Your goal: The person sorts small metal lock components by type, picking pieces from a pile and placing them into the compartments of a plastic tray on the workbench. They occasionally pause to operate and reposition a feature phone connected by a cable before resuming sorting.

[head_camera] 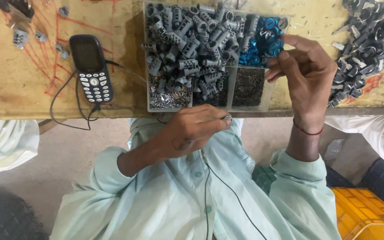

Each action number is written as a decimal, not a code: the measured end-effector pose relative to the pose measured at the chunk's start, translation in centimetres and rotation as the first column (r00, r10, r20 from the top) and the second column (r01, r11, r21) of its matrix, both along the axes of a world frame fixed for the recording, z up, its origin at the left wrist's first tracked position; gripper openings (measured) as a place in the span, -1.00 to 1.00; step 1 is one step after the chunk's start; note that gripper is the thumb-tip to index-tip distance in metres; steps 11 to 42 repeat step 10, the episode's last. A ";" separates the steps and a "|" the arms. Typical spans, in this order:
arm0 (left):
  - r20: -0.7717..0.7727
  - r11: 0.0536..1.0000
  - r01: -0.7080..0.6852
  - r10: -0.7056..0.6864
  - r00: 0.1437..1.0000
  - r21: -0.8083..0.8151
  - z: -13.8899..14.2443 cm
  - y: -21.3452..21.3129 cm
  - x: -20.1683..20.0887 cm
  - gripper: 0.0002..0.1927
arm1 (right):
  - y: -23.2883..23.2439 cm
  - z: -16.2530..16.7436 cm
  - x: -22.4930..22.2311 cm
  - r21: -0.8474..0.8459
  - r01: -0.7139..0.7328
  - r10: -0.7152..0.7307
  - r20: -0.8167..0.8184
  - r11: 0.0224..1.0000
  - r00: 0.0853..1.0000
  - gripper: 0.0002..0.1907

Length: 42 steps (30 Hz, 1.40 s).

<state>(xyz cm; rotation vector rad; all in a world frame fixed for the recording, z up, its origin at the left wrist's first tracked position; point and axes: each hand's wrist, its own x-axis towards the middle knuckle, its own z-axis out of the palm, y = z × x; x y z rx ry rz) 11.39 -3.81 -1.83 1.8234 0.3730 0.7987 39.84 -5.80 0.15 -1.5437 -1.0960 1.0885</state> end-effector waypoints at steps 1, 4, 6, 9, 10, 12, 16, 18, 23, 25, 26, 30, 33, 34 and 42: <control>-0.001 1.000 -0.002 0.002 1.000 0.005 0.1 0.0 0.0 -0.67 | 0.0 -0.2 0.0 0.002 -0.011 0.011 0.011 1.000 1.000 -0.86; -0.025 0.999 -0.019 0.020 0.999 0.051 0.0 -0.2 0.0 -0.69 | -0.6 -0.2 0.1 -0.019 -0.018 0.016 -0.057 1.000 0.998 -0.91; -0.062 0.991 -0.047 0.055 0.997 0.128 -0.2 -0.5 -0.1 -0.69 | -1.8 0.4 -0.3 -0.087 -0.018 0.004 -0.161 0.996 0.987 -0.91; -0.124 0.921 -0.099 0.156 0.980 0.377 -0.8 -1.1 -0.6 -0.87 | -4.5 1.4 -2.4 -0.239 -0.140 0.057 -0.326 0.961 0.944 -0.88; -0.124 0.921 -0.101 0.158 0.980 0.377 -1.8 0.0 -1.3 -0.87 | -5.0 1.1 -3.6 -0.278 -0.234 0.125 -0.358 0.932 0.925 -0.87; -0.124 0.921 -0.101 0.158 0.980 0.377 -1.8 0.0 -1.3 -0.87 | -5.0 1.1 -3.6 -0.278 -0.234 0.125 -0.358 0.932 0.925 -0.87; -0.124 0.921 -0.101 0.158 0.980 0.377 -1.8 0.0 -1.3 -0.87 | -5.0 1.1 -3.6 -0.278 -0.234 0.125 -0.358 0.932 0.925 -0.87; -0.124 0.921 -0.101 0.158 0.980 0.377 -1.8 0.0 -1.3 -0.87 | -5.0 1.1 -3.6 -0.278 -0.234 0.125 -0.358 0.932 0.925 -0.87; -0.124 0.921 -0.101 0.158 0.980 0.377 -1.8 0.0 -1.3 -0.87 | -5.0 1.1 -3.6 -0.278 -0.234 0.125 -0.358 0.932 0.925 -0.87; -0.124 0.921 -0.101 0.158 0.980 0.377 -1.8 0.0 -1.3 -0.87 | -5.0 1.1 -3.6 -0.278 -0.234 0.125 -0.358 0.932 0.925 -0.87; -0.124 0.921 -0.101 0.158 0.980 0.377 -1.8 0.0 -1.3 -0.87 | -5.0 1.1 -3.6 -0.278 -0.234 0.125 -0.358 0.932 0.925 -0.87; -0.124 0.921 -0.101 0.158 0.980 0.377 -1.8 0.0 -1.3 -0.87 | -5.0 1.1 -3.6 -0.278 -0.234 0.125 -0.358 0.932 0.925 -0.87; -0.124 0.921 -0.101 0.158 0.980 0.377 -1.8 0.0 -1.3 -0.87 | -5.0 1.1 -3.6 -0.278 -0.234 0.125 -0.358 0.932 0.925 -0.87; -0.124 0.921 -0.101 0.158 0.980 0.377 -1.8 0.0 -1.3 -0.87 | -5.0 1.1 -3.6 -0.278 -0.234 0.125 -0.358 0.932 0.925 -0.87; -0.124 0.921 -0.101 0.158 0.980 0.377 -1.8 0.0 -1.3 -0.87 | -5.0 1.1 -3.6 -0.278 -0.234 0.125 -0.358 0.932 0.925 -0.87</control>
